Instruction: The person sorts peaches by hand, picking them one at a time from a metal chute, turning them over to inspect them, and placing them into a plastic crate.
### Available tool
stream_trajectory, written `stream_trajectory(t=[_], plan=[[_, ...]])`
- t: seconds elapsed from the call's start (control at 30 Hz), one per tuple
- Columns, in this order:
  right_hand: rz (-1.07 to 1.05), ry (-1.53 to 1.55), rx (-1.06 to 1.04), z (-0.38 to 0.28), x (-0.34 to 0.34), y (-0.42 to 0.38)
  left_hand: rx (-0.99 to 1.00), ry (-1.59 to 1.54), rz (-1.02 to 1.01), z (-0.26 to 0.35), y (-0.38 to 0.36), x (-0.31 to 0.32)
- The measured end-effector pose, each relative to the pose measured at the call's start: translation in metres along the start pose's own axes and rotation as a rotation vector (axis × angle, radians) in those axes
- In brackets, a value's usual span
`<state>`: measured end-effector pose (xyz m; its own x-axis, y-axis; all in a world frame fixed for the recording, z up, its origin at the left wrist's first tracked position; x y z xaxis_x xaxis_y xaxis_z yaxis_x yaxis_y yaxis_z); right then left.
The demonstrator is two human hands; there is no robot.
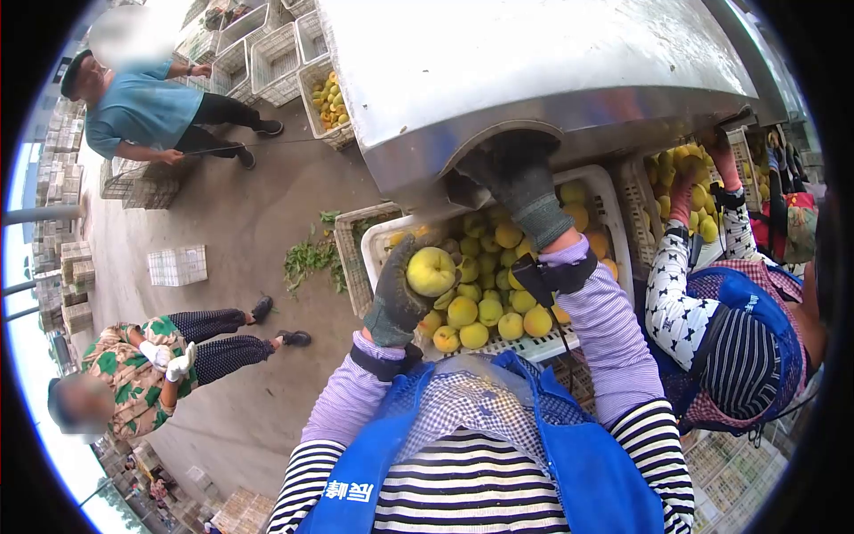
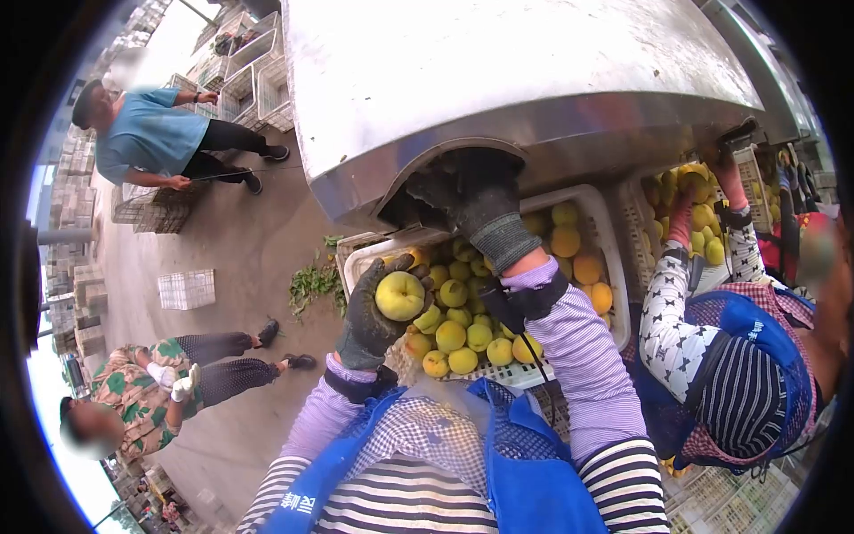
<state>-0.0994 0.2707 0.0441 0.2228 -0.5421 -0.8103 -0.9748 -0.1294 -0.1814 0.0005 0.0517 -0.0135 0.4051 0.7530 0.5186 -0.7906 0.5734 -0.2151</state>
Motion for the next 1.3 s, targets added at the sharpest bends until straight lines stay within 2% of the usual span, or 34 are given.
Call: stream_trajectory(t=[0.07,0.13,0.17,0.23,0.27,0.3,0.33,0.4,0.43,0.53,0.63,0.73,0.77,0.87,1.03,1.07,1.1,1.2,1.27,1.3], plan=[[-0.107,0.348,-0.015,-0.021,-0.018,-0.054,0.046,0.356,-0.052,-0.01,0.007,0.001],[0.138,0.134,-0.303,-0.01,0.014,-0.094,0.061,0.328,-0.082,-0.007,0.007,0.017],[0.076,0.096,-0.222,-0.01,0.02,-0.113,0.053,0.077,-0.079,0.004,0.005,0.042],[-0.032,0.026,-0.069,-0.012,0.03,-0.135,0.072,-0.006,-0.061,0.006,0.005,0.065],[-0.022,0.043,-0.07,-0.009,0.031,-0.137,0.096,0.154,-0.048,0.003,0.004,0.07],[-0.012,0.061,-0.073,-0.004,0.033,-0.139,0.091,0.103,-0.042,0.002,0.006,0.073],[-0.001,0.077,-0.077,0.0,0.034,-0.139,0.086,0.053,-0.036,0.001,0.007,0.076],[0.057,0.219,-0.253,0.019,0.028,-0.134,0.01,-0.471,-0.033,0.002,0.012,0.077],[0.087,0.288,-0.338,0.024,0.024,-0.133,-0.046,-0.538,-0.008,0.013,0.01,0.082],[0.153,0.358,-0.089,0.014,0.012,-0.151,-0.05,-0.451,-0.026,0.011,0.006,0.077],[0.127,0.001,-0.021,0.001,0.023,-0.151,0.048,-0.362,-0.041,0.008,0.016,0.089],[0.243,-0.088,0.006,-0.001,0.023,-0.135,0.088,-0.303,0.021,0.007,0.025,0.095],[0.231,-0.084,0.015,-0.001,0.023,-0.13,0.098,-0.31,-0.028,0.006,0.03,0.089],[0.205,-0.071,0.056,0.002,0.021,-0.11,0.047,-0.339,0.108,0.008,0.029,0.082],[0.13,-0.067,0.122,0.014,0.037,-0.052,-0.015,-0.294,0.179,-0.023,0.015,0.04],[0.159,-0.162,0.094,0.013,0.038,-0.035,-0.035,-0.302,0.194,-0.032,0.011,0.033],[0.186,-0.254,0.07,0.013,0.04,-0.018,-0.039,-0.27,0.23,-0.041,0.007,0.027],[0.154,-0.163,0.07,0.017,0.019,-0.011,-0.088,-0.107,0.33,-0.056,0.009,0.018],[0.175,0.08,0.032,0.02,0.002,-0.028,-0.116,0.235,0.392,-0.1,0.015,-0.005],[0.219,0.235,-0.016,0.023,-0.001,-0.047,-0.214,0.589,0.294,-0.109,0.014,-0.01]])
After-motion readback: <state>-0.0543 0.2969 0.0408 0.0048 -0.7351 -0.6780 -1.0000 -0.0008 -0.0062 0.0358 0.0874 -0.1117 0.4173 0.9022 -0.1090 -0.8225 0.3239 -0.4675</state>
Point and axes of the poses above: each hand's wrist, its own y-axis towards the middle knuckle, its own x-axis out of the palm, z = x × y, the point moved 1 cm from there along y, towards the middle knuckle, and after that the axes turned 12 degrees about -z, right-handed, at the moved point
